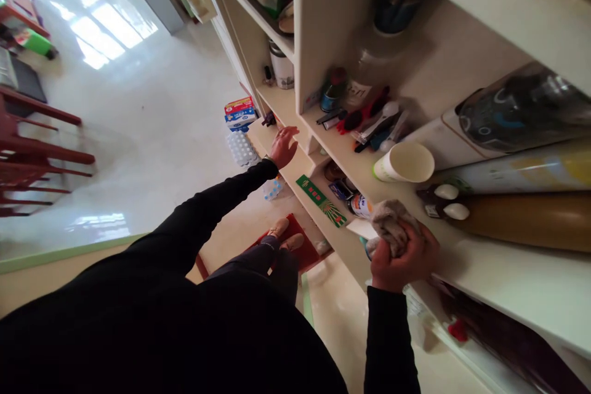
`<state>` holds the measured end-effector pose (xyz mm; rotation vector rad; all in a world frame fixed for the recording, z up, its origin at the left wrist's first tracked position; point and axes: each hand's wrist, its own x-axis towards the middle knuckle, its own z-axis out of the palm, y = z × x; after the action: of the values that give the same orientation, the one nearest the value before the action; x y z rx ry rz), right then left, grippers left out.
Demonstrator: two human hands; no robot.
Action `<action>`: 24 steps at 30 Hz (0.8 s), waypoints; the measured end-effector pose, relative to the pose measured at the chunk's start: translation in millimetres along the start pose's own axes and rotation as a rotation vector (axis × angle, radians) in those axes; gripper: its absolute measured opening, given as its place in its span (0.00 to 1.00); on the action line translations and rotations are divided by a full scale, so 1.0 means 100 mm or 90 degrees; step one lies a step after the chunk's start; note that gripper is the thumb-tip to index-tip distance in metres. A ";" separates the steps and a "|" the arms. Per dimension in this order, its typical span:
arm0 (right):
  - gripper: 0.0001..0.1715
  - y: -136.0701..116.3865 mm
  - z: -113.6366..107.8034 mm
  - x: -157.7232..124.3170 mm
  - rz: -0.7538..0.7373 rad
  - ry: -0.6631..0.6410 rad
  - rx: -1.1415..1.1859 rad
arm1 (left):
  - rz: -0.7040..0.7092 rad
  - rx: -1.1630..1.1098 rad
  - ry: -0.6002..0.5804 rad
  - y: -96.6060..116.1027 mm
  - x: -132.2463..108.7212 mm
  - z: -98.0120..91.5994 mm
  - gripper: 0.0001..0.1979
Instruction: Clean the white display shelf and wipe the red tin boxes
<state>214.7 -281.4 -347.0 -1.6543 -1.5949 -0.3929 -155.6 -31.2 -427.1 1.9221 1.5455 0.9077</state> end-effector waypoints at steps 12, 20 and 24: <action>0.29 -0.09 -0.06 0.06 -0.037 0.044 0.034 | 0.162 0.009 -0.177 -0.54 0.14 0.67 0.53; 0.35 -0.16 -0.11 0.07 -0.023 0.016 0.034 | 0.153 0.072 -0.130 -0.75 0.08 0.90 0.48; 0.37 -0.12 -0.17 0.07 0.011 -0.007 0.058 | 0.127 0.099 -0.109 -0.81 0.07 1.02 0.47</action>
<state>209.7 -289.7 -327.8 -1.6026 -1.5817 -0.2979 -128.5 -4.7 -551.4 2.2328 1.3792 0.6977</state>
